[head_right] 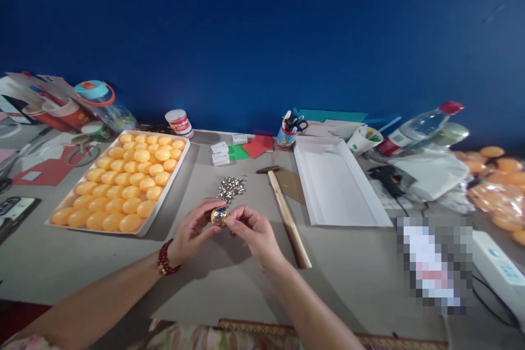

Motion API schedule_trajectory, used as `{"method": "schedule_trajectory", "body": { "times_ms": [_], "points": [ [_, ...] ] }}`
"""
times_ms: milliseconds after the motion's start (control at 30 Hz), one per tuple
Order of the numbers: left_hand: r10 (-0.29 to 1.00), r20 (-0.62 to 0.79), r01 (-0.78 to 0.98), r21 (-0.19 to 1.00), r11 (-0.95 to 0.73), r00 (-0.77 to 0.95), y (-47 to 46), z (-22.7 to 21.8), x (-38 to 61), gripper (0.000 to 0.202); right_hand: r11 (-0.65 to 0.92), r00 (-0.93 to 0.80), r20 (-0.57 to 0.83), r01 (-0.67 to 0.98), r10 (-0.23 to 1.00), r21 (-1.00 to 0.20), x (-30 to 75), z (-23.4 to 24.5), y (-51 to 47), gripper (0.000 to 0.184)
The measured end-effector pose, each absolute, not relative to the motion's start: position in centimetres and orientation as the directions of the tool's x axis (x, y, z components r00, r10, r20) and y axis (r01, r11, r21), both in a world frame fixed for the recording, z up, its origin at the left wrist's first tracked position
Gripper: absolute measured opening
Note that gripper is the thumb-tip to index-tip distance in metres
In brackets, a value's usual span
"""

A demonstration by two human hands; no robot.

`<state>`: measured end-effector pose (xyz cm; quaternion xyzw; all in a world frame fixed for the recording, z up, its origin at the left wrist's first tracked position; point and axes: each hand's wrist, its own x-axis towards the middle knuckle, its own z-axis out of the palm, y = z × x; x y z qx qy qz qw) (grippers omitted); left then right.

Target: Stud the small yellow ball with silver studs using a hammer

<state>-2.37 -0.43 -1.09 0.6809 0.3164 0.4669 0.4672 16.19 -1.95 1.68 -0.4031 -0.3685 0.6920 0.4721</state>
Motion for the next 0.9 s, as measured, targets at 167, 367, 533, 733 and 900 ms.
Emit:
{"method": "schedule_trajectory", "body": {
  "times_ms": [167,367,533,733,900],
  "points": [
    [0.863,0.353,0.002,0.925,-0.38,0.362,-0.4,-1.09,-2.34,0.041,-0.282,-0.241,-0.206,-0.343,0.948,-0.896,16.3,1.56,-1.97,0.024],
    [0.862,0.347,0.038,0.921,-0.387,0.369,-0.3,-1.0,-2.38,0.041,-0.285,-0.261,-0.201,-0.341,0.944,-0.896,16.53,1.19,-1.91,0.022],
    [0.859,0.35,0.07,0.913,-0.402,0.373,-0.3,-0.87,-2.44,0.04,-0.291,-0.267,-0.204,-0.343,0.942,-0.893,16.62,1.02,-1.89,0.022],
    [0.859,0.351,0.075,0.911,-0.405,0.372,-0.3,-0.93,-2.4,0.039,-0.298,-0.275,-0.207,-0.35,0.939,-0.888,16.67,1.07,-1.9,0.023],
    [0.863,0.348,0.078,0.913,-0.401,0.366,-0.34,-1.01,-2.41,0.038,-0.302,-0.286,-0.208,-0.343,0.935,-0.89,16.7,0.99,-1.94,0.023]
  ]
}}
